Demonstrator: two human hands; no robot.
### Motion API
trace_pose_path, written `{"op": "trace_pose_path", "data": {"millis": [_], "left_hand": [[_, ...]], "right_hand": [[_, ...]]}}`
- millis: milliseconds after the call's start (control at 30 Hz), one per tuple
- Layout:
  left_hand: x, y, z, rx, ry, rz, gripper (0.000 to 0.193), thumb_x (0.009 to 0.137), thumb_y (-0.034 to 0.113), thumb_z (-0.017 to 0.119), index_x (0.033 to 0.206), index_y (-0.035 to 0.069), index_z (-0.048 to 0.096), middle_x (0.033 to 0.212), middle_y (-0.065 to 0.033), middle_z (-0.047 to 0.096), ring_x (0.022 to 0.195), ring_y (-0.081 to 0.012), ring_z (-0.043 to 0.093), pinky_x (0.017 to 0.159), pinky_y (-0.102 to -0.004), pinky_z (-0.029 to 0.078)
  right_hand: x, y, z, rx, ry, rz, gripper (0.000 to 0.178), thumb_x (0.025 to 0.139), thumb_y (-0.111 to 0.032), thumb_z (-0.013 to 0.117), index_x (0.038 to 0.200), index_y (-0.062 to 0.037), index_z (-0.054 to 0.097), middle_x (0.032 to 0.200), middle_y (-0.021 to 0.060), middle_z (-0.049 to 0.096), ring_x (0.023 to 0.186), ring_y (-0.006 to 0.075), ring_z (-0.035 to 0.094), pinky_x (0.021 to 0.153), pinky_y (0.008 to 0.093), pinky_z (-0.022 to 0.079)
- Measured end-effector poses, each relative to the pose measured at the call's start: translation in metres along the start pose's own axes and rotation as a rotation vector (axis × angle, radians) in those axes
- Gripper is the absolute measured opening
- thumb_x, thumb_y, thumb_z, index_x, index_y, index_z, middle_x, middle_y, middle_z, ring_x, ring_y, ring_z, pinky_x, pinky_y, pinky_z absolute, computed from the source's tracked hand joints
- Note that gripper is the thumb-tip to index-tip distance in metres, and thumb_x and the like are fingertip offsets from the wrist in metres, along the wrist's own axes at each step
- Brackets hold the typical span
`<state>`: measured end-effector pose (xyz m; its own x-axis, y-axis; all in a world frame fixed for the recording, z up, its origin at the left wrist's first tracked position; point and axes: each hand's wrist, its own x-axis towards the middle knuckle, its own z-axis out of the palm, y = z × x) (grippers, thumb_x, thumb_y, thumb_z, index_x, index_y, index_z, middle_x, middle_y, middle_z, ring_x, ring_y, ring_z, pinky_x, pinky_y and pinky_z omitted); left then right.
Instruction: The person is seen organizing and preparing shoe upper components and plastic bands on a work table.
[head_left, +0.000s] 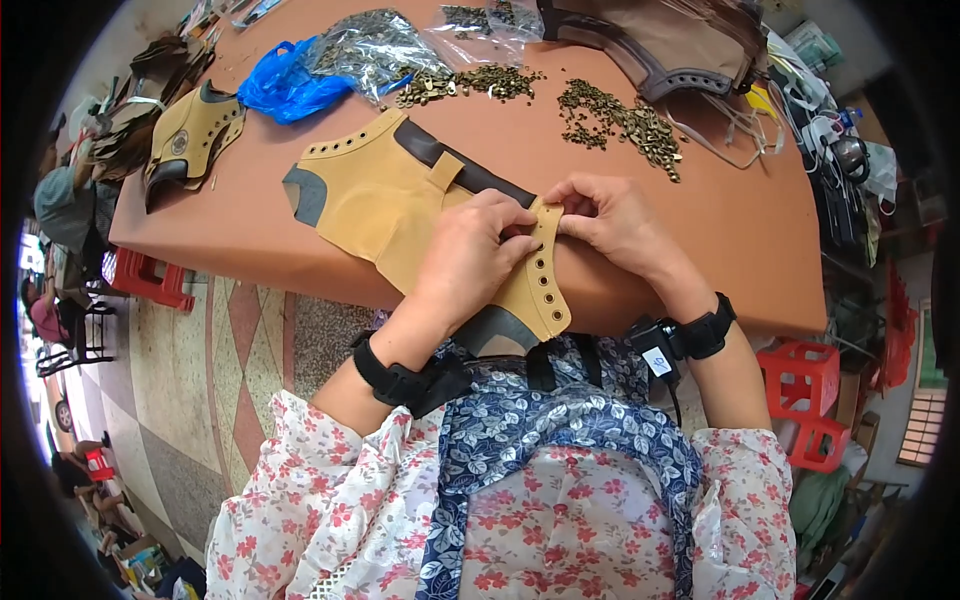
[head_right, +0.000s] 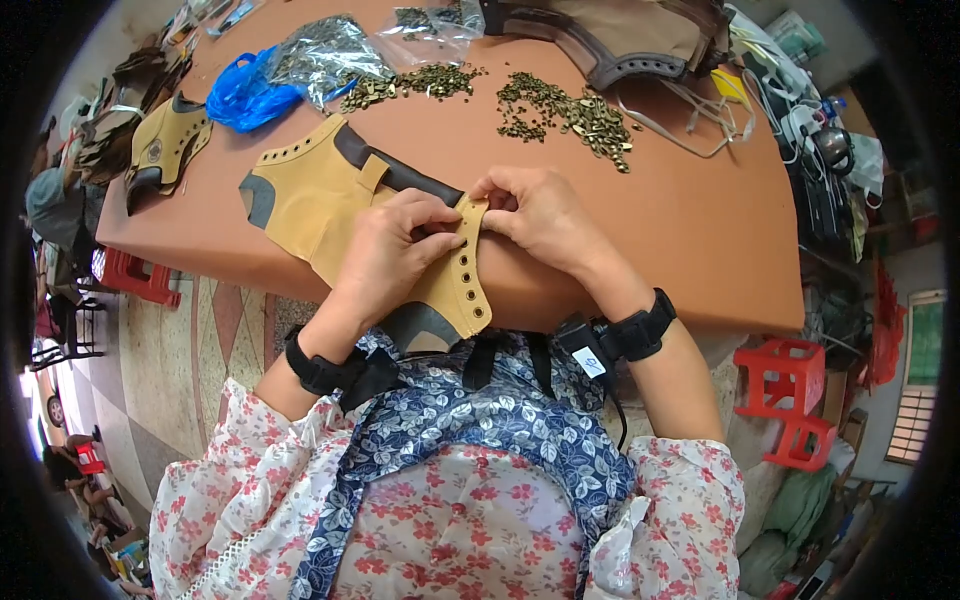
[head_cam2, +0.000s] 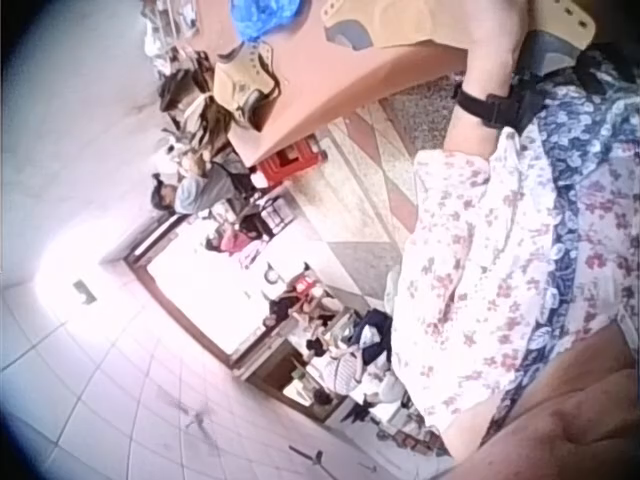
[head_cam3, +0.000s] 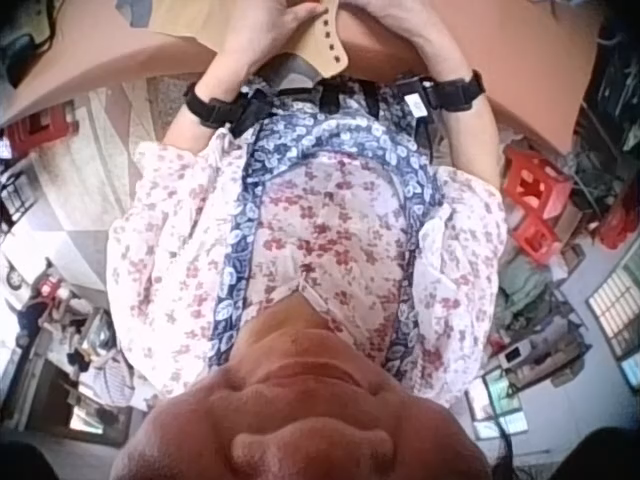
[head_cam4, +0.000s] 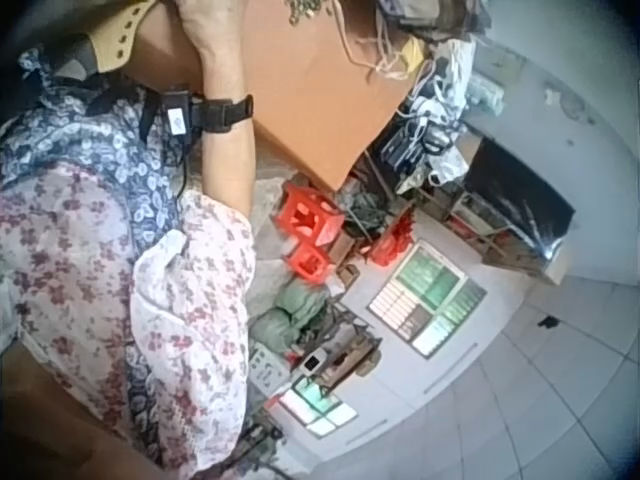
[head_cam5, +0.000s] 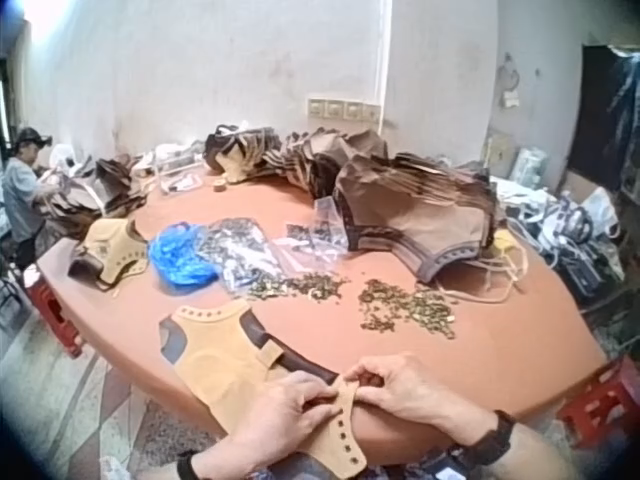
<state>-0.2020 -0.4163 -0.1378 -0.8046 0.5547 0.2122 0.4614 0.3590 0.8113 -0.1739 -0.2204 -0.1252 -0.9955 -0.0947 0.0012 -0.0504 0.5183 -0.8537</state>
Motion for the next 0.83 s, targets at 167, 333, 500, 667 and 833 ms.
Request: {"op": "trace_pose_path", "data": {"millis": [167,333,500,667,833], "left_hand": [[0.001,0.001,0.008,0.077,0.052,0.067,0.014,0.076,0.004,0.068,0.089,-0.001,0.066,0.085,-0.0105,0.061,0.074,-0.0254,0.062,0.068,-0.0324,0.05],[0.004,-0.002,0.017,0.187,0.115,0.177,0.011,0.079,0.006,0.066,0.088,-0.001,0.065,0.084,-0.0115,0.059,0.074,-0.0276,0.061,0.067,-0.0363,0.048],[0.009,0.011,0.002,0.075,-0.049,0.081,0.019,0.079,0.007,0.066,0.096,-0.002,0.064,0.084,-0.0107,0.058,0.073,-0.0218,0.061,0.067,-0.0314,0.049],[0.019,0.056,-0.007,-0.309,-0.347,-0.046,0.032,0.086,0.015,0.064,0.11,-0.005,0.06,0.092,-0.0084,0.064,0.081,-0.0128,0.06,0.075,-0.0259,0.048],[0.03,0.079,0.012,-0.438,-0.842,-0.158,0.048,0.089,0.032,0.062,0.12,-0.005,0.057,0.101,-0.0104,0.064,0.088,-0.0126,0.059,0.08,-0.0271,0.047]], "right_hand": [[-0.007,-0.002,0.002,-0.09,0.02,-0.077,0.021,0.077,-0.002,0.062,0.096,0.0033,0.063,0.075,0.0101,0.062,0.068,0.0155,0.059,0.066,0.0293,0.049],[-0.01,0.004,0.001,-0.23,0.04,-0.165,0.021,0.08,-0.005,0.06,0.098,0.003,0.063,0.076,0.0109,0.062,0.069,0.0163,0.059,0.065,0.0298,0.049],[0.0,0.016,-0.03,0.184,0.254,0.088,0.016,0.084,-0.01,0.06,0.096,-0.0017,0.066,0.077,0.0041,0.063,0.065,0.0098,0.057,0.059,0.0235,0.046],[0.004,0.009,-0.04,0.538,0.363,0.086,0.015,0.085,-0.009,0.06,0.096,-0.0017,0.065,0.077,0.0004,0.063,0.064,0.0066,0.056,0.056,0.0199,0.044],[0.01,-0.001,-0.042,0.719,0.408,0.033,0.014,0.086,-0.011,0.061,0.096,-0.0031,0.066,0.079,0.001,0.064,0.064,0.007,0.057,0.057,0.0199,0.044]]}}
